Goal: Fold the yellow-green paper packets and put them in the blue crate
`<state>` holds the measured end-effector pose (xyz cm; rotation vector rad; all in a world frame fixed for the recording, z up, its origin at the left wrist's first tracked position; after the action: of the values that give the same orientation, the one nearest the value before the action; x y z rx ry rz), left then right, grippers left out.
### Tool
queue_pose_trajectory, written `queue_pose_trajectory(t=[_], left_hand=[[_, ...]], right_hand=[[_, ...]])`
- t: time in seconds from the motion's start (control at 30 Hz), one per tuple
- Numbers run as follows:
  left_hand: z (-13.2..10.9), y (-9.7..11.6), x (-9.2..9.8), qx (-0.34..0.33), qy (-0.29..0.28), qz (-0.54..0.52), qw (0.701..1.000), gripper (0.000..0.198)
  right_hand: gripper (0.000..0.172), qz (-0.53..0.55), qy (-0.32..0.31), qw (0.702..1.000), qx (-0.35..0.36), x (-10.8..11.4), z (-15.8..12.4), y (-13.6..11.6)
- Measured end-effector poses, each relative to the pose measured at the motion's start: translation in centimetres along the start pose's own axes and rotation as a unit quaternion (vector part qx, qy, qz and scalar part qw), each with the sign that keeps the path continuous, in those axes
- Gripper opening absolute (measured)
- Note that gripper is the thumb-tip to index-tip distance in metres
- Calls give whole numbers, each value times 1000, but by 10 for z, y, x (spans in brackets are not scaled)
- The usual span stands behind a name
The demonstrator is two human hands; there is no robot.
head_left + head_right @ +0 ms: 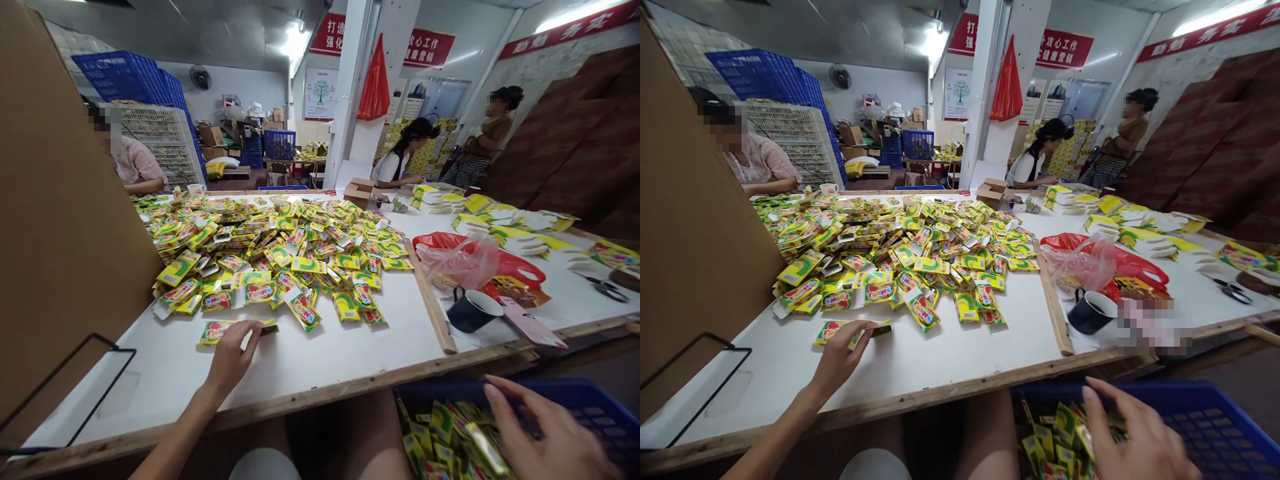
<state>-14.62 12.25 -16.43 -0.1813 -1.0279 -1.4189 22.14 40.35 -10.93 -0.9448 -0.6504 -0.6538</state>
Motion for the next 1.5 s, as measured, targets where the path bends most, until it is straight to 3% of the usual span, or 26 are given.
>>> queue_pose_trajectory(t=[0.1, 0.2, 0.27, 0.33, 0.4, 0.6, 0.73, 0.83, 0.9, 1.03, 1.33, 1.5], left_hand=[[7, 32, -5, 91, -39, -144, 985, 24], [6, 53, -21, 104, -98, -244, 959, 25], [0, 59, -30, 124, -79, -289, 946, 24], [-8, 61, -36, 143, -31, -337, 930, 26], [-16, 61, -41, 146, -12, -368, 918, 31], [-23, 56, -51, 147, -75, -358, 919, 23], [-19, 56, -52, 125, -41, -323, 937, 20], [-20, 57, -54, 129, 5, -347, 929, 34], [-21, 59, -54, 128, 2, -358, 925, 35], [-17, 62, -48, 119, -23, -318, 940, 20], [-8, 66, -47, 174, 13, -293, 940, 22], [-11, 60, -47, 172, 0, -309, 935, 22]], right_hand=[[29, 176, -109, 978, 40, -36, -29, -58], [19, 307, -289, 901, 105, -85, -70, -128], [23, 352, -376, 852, 95, -113, -91, -159], [20, 394, -400, 824, 72, -133, -102, -173], [18, 426, -401, 809, 57, -145, -103, -175], [17, 425, -409, 802, 94, -159, -87, -173], [12, 420, -365, 824, 107, -163, -81, -178], [18, 449, -350, 819, 71, -167, -79, -179], [22, 455, -352, 814, 82, -165, -80, -180], [13, 439, -359, 811, 145, -155, -80, -183], [12, 379, -358, 848, 95, -155, -78, -192], [15, 389, -372, 838, 89, -157, -78, -189]])
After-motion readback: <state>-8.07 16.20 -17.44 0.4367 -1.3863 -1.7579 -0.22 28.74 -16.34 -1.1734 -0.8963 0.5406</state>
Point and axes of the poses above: each hand's wrist, its own z-axis towards the middle knuckle, its own x-axis out of the back of the hand, y = z × x, the point moved 3 cm from there along z, towards the middle knuckle, and after that the axes turned 10 degrees about -x, right-handed, at the moved point
